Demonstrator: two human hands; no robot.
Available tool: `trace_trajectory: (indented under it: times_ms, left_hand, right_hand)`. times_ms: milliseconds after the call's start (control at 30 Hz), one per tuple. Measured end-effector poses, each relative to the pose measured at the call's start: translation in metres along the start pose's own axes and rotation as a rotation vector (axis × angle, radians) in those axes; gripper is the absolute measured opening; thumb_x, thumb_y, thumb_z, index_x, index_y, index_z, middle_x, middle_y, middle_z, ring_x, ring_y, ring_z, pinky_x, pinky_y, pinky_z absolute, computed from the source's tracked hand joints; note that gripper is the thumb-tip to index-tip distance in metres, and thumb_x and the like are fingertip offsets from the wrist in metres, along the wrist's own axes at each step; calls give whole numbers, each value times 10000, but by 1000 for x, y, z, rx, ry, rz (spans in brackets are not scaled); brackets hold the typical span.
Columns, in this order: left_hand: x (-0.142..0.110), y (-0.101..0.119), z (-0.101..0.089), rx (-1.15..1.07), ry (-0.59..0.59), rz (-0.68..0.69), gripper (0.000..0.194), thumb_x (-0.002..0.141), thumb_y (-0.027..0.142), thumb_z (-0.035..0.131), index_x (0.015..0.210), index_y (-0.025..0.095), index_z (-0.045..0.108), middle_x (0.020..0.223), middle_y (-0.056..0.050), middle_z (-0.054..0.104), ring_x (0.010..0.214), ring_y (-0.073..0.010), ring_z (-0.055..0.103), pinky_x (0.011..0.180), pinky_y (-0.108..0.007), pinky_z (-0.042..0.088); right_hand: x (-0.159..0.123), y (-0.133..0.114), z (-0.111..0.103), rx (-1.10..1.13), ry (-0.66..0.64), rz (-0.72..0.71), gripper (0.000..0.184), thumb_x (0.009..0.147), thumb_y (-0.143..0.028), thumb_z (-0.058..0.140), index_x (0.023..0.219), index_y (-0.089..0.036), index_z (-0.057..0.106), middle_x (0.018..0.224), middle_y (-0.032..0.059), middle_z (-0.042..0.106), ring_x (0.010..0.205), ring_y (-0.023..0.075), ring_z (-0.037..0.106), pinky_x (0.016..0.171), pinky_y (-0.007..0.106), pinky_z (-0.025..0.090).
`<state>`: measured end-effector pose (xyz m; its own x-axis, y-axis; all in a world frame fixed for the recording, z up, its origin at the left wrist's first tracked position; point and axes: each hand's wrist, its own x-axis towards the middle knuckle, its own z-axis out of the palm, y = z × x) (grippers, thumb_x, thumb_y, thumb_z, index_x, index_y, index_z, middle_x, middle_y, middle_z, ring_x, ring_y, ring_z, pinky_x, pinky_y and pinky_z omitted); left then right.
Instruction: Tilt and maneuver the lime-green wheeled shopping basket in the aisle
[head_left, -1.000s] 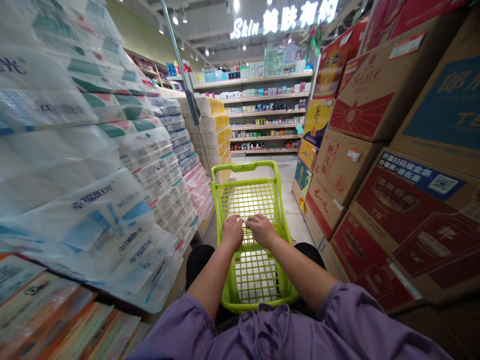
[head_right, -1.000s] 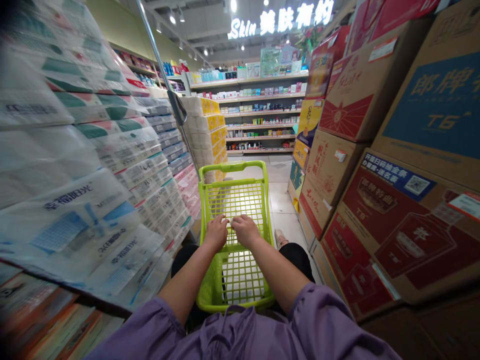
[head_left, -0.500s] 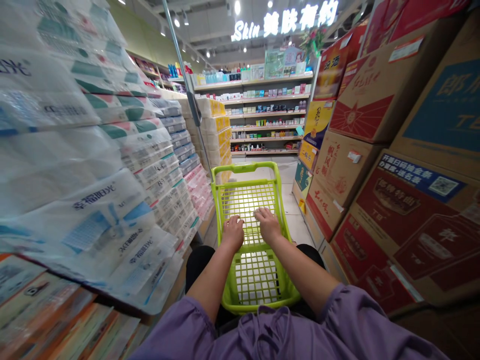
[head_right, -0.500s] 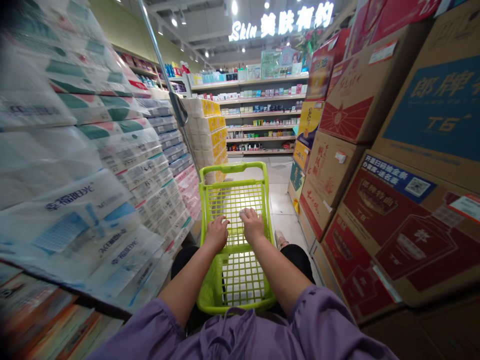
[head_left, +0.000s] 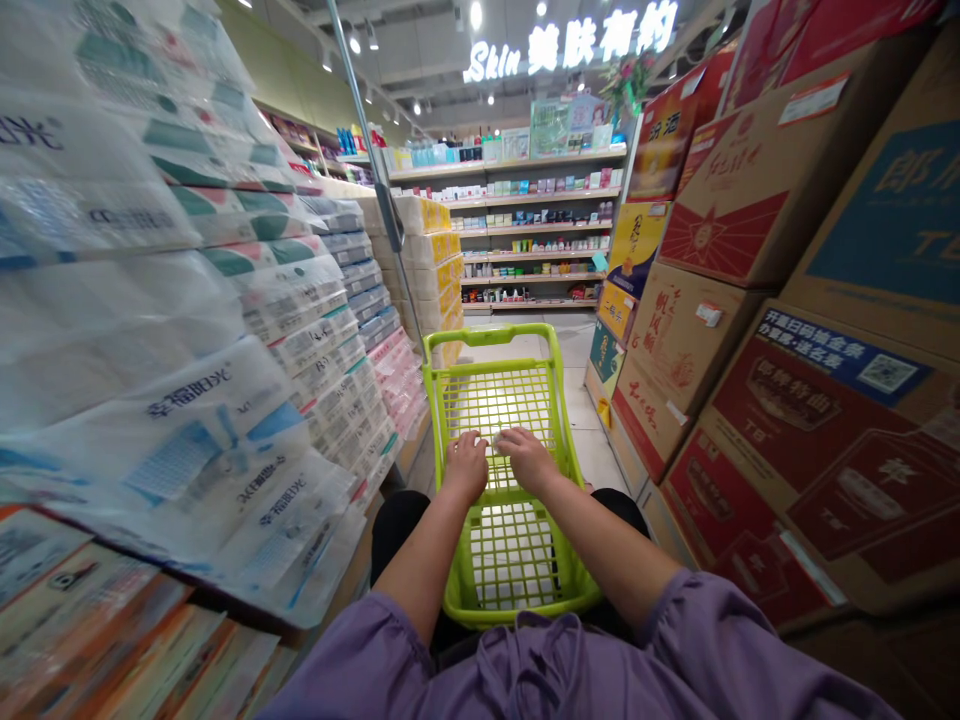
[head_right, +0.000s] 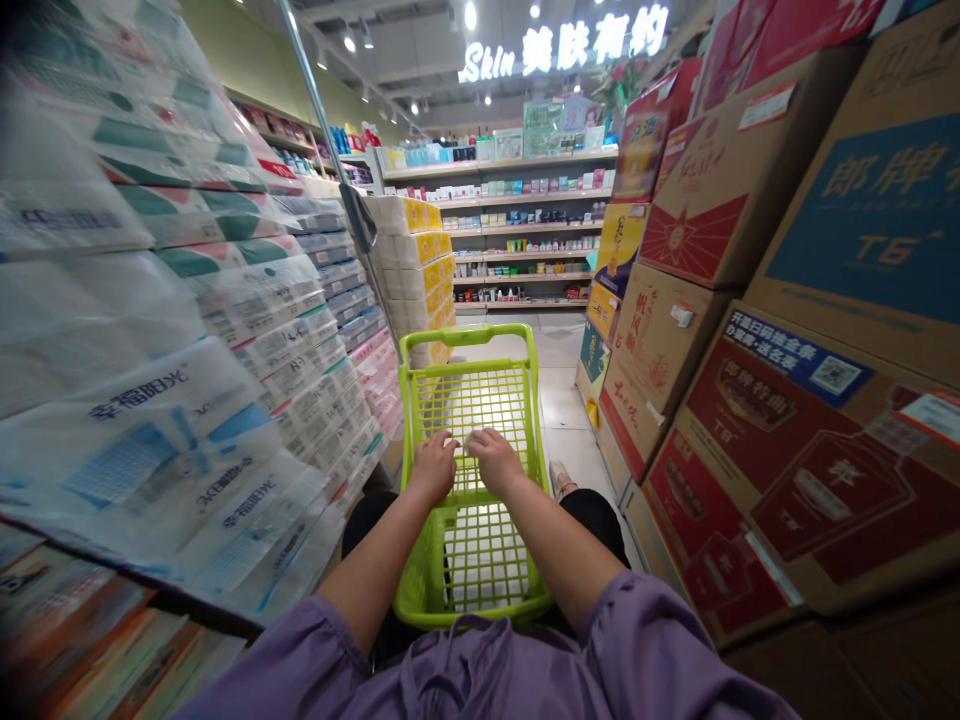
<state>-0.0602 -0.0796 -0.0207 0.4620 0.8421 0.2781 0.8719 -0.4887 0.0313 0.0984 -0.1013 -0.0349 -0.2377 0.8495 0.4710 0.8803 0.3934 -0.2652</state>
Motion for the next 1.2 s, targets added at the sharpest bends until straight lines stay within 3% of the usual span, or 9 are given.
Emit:
trace_trajectory:
  times_ms: [100, 267, 467, 667, 733, 867, 933, 1067, 1200]
  left_hand:
    - [0, 0, 0, 5, 4, 4, 370, 827, 85, 452, 1162, 167, 585, 1366, -131, 510, 1272, -258, 438, 1025, -441, 347]
    - [0, 0, 0, -4, 1, 4, 364, 831, 98, 460, 1167, 167, 582, 1358, -129, 514, 1269, -259, 440, 1025, -438, 344]
    - [0, 1, -2, -1, -15, -4, 355, 840, 89, 444, 1160, 159, 581, 1366, -135, 505, 1275, -259, 438, 1029, -439, 342]
    - [0, 0, -1, -9, -23, -10, 367, 821, 92, 474, 1164, 162, 583, 1371, -129, 506, 1282, -256, 430, 1030, -434, 344]
    - [1, 0, -1, -1, -20, -7, 365, 821, 99, 478, 1163, 165, 585, 1371, -129, 508, 1281, -259, 431, 1031, -435, 343]
    - [0, 1, -1, 8, -19, -4, 365, 834, 98, 462, 1172, 162, 583, 1374, -132, 510, 1282, -260, 433, 1031, -438, 345]
    - [0, 1, -1, 5, -15, -7, 367, 837, 95, 456, 1176, 161, 581, 1376, -134, 508, 1286, -260, 430, 1031, -439, 346]
    - [0, 0, 0, 0, -14, -3, 373, 827, 95, 462, 1174, 159, 584, 1378, -134, 503, 1285, -259, 429, 1031, -437, 346]
    - [0, 0, 0, 3, -19, 1, 382, 821, 90, 455, 1176, 150, 584, 1372, -139, 506, 1286, -265, 425, 1029, -442, 345]
  right_hand:
    - [1, -2, 3, 46, -4, -104, 427, 779, 36, 485, 1039, -222, 705, 1214, 51, 644, 1162, 205, 515, 983, 373, 458]
    - [1, 3, -2, -45, 89, 153, 490, 755, 67, 460, 1096, -202, 687, 1226, 93, 631, 1172, 240, 507, 974, 422, 456]
    - [0, -4, -3, 70, -19, -94, 397, 786, 19, 483, 1014, -213, 709, 1202, 53, 649, 1148, 210, 520, 1001, 394, 437]
    - [1, 6, -4, -55, 60, 241, 545, 745, 77, 445, 1160, -206, 656, 1324, 101, 567, 1252, 251, 450, 1007, 434, 433]
    - [0, 4, -3, -22, 37, 190, 527, 757, 61, 455, 1152, -220, 659, 1328, 95, 564, 1245, 246, 454, 990, 420, 447]
    - [-1, -5, 2, 98, -9, -76, 422, 805, 5, 467, 1068, -238, 690, 1271, 50, 607, 1172, 197, 503, 975, 360, 460]
    - [0, -4, 2, 83, 25, -54, 434, 800, 15, 459, 1067, -235, 692, 1260, 52, 614, 1176, 195, 502, 983, 366, 451]
    - [1, 4, -1, -43, 74, 211, 453, 788, 16, 477, 1095, -239, 690, 1267, 79, 609, 1193, 243, 489, 979, 436, 438]
    - [1, 3, 0, -17, 26, 86, 431, 790, 4, 487, 1060, -251, 706, 1237, 55, 630, 1119, 225, 523, 960, 385, 455]
